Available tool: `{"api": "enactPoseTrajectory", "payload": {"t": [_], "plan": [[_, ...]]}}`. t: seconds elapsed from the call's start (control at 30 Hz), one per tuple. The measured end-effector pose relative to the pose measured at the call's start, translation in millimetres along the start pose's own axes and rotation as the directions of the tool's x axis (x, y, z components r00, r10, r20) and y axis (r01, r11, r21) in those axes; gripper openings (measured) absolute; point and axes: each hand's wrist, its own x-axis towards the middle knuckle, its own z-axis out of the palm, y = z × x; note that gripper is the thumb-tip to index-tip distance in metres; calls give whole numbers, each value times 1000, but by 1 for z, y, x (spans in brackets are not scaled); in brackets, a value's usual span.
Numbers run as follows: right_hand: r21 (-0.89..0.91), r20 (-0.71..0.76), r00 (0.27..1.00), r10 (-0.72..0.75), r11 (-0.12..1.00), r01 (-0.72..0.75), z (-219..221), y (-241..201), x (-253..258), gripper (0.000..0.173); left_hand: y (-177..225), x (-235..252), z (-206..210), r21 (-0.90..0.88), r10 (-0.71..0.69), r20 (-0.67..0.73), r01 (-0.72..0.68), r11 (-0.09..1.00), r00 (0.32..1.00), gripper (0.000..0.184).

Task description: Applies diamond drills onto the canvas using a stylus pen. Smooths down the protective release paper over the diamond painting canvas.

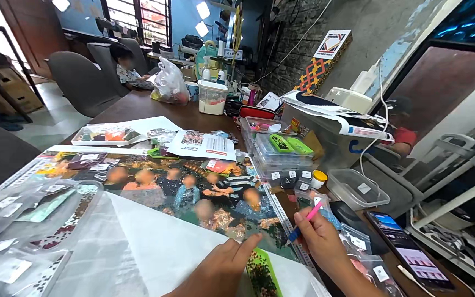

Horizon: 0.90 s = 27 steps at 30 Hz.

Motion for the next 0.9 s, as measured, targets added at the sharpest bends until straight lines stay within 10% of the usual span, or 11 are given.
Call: {"api": "enactPoseTrajectory", "payload": {"t": [0.9], "plan": [[-102,-81,974,-211,974,203,15,25,-7,28,1,-3,-3,31,11,-1,-11,999,1000,108]]}}
